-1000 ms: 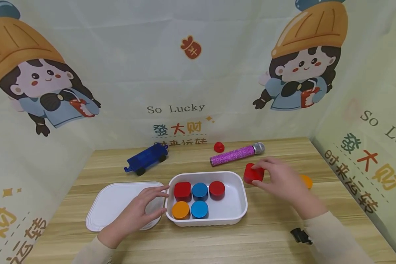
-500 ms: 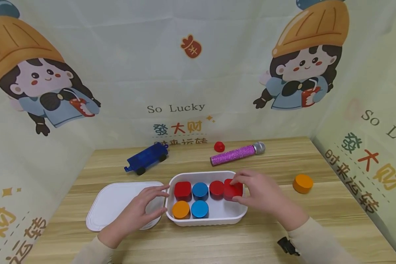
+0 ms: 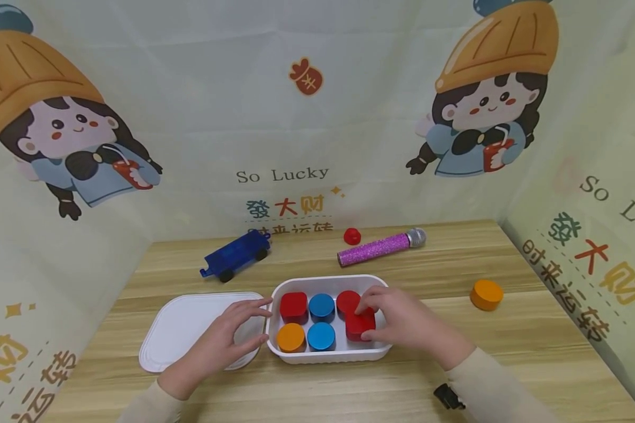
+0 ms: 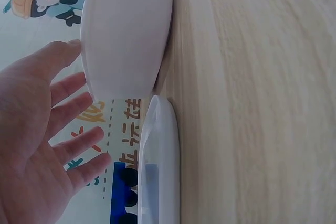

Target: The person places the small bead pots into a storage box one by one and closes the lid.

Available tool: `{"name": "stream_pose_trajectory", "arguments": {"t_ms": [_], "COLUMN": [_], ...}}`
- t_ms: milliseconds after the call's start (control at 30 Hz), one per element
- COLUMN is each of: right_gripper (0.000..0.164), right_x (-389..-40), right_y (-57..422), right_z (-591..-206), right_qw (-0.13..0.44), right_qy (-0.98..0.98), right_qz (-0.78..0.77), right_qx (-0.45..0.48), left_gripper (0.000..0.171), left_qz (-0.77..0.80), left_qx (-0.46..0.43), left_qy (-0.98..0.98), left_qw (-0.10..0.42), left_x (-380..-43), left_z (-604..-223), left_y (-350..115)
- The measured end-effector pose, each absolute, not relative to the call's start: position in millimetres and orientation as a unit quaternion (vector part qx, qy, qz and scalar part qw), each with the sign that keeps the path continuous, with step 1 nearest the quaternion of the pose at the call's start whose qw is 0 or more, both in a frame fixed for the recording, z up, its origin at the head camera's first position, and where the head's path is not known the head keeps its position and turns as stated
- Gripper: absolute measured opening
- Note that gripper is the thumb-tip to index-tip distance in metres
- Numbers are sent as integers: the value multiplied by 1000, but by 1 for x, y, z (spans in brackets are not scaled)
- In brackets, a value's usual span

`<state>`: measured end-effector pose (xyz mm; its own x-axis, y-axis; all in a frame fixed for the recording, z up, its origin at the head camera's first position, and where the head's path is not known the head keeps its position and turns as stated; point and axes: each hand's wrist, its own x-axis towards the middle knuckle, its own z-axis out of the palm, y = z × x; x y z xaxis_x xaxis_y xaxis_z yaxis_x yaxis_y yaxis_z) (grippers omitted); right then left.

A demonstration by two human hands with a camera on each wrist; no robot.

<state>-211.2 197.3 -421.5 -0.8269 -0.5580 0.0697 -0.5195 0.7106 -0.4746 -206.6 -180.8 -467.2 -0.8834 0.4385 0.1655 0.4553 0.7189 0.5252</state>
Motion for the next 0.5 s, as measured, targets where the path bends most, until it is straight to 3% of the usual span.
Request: {"name": "stream_pose_trajectory", "arguments": {"t_ms": [500], "right_gripper": [33], "right_x": [-218], "right_y": [184], "right_z": [-436], "right_qw": [74], "right_qy": [911], "right_qz": [-245], "right_qx": [-324], "left_gripper": [37], "left_qz": [-292], "left_qx": [-240], "left_qy": [-926], "left_qw": [13], "left_x": [-206], "left_z": [-466], "left_y": [-180]}}
